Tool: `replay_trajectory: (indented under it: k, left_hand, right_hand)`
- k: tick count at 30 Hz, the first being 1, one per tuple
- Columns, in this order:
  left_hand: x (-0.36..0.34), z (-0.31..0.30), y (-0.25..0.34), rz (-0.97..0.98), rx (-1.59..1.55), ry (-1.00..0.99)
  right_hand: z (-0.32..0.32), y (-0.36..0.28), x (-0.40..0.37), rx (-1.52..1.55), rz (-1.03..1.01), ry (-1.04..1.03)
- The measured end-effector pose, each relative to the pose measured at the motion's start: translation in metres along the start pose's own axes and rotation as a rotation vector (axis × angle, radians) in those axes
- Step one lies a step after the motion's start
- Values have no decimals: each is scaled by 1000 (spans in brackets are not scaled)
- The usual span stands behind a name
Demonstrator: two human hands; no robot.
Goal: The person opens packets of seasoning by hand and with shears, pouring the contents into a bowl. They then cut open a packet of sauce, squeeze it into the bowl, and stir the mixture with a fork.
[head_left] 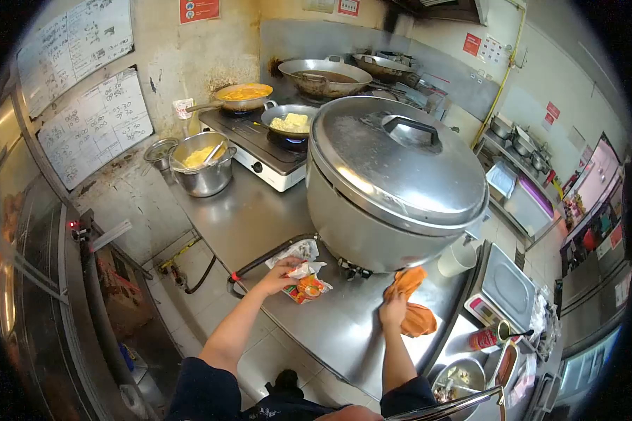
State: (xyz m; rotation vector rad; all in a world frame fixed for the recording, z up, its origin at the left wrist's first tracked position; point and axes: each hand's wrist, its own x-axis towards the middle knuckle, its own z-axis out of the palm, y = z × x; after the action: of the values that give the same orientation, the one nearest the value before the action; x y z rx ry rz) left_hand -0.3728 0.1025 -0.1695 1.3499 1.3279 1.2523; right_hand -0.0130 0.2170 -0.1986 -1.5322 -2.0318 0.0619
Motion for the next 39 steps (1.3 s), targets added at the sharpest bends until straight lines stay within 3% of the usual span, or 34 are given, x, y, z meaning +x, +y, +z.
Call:
replay_trajectory:
  k: [1,3,4,5,6,7,8,9,10,11,12,13,14,15,16,18,20,21,23,24,25,26,27,29,30,32,33,34,35,37,39]
  left_hand:
    - [6,-4,-6,-1,-6,-4]
    - [16,-4,-18,10,-69,16]
    - [19,-5,-24,7,-73,22]
    - [22,-7,-27,-1,-79,22]
    - [21,-8,-6,-143,-156,35]
    - [28,-12,-13,-63,-101,26]
    - [31,-15,1,-147,-78,26]
    - [37,-18,-5,-13,-59,-17]
    - [42,-19,-4,27,-64,-37]
    - [39,-16,20,-92,-73,-41]
    - [44,-18,9,-27,67,-90]
    - [45,-23,-3,41,206,-132]
    - [47,-22,-1,38,198,-158]
    - [47,-21,5,117,334,-144]
    - [47,-19,7,200,470,-125]
    - [51,-13,-2,184,441,-123]
    - [46,-4,-1,54,372,-82]
    - [41,1,6,53,373,-81]
    - [34,9,18,-100,832,-104]
    - [29,13,22,-4,981,-97]
    - [25,10,18,-4,977,-90]
    - [26,8,9,24,767,-96]
    - [25,6,0,52,557,-99]
    - [22,3,-10,161,599,-31]
    - [19,2,-15,108,591,-51]
    - [12,-4,-25,4,568,-63]
    - [5,-5,-27,-47,551,-71]
    - [-5,-5,-23,-3,529,1]
    - [-15,-3,-19,44,506,67]
    - [-38,-1,-1,61,338,133]
    - [-63,0,-7,134,318,239]
  right_hand:
    - [5,-18,-5,-38,44,-158]
    - [25,-54,-42,92,-391,66]
    - [28,-81,-65,65,-262,-314]
    - [30,-102,-90,76,-476,-332]
    - [33,-130,-114,226,-390,-494]
    - [16,-160,-129,392,-425,-576]
    - [2,-185,-139,487,-463,-742]
    - [-10,-197,-143,591,-496,-900]
    - [-17,-194,-143,592,-437,-891]
    - [-23,-188,-140,628,-364,-910]
    - [-31,-182,-130,663,-301,-930]
    - [-70,-169,-101,569,-198,-827]
    - [-59,-131,-96,606,-205,-564]
    - [-93,-108,-63,637,-247,-415]
    - [-109,-73,-51,473,-111,-284]
    - [-127,-4,-31,5,36,-237]
    - [-119,45,-55,-183,319,-161]
    - [-117,40,-75,-232,455,-114]
    - [-106,37,-123,-173,294,36]
    - [-110,19,-144,-90,373,-102]
    - [-107,-17,-188,-45,262,-162]
    - [-103,-32,-211,83,325,-345]
    - [-108,-60,-219,234,241,-377]
    - [-94,-78,-228,550,59,-591]
    - [-93,-80,-213,554,12,-597]
    - [-104,-87,-168,581,60,-410]
    - [-114,-82,-139,468,313,-435]
    - [-105,-56,-125,513,322,-267]
    - [-105,-29,-103,621,474,-259]
    - [-122,-33,-65,241,283,-8]
    - [-110,-51,-69,314,489,-117]
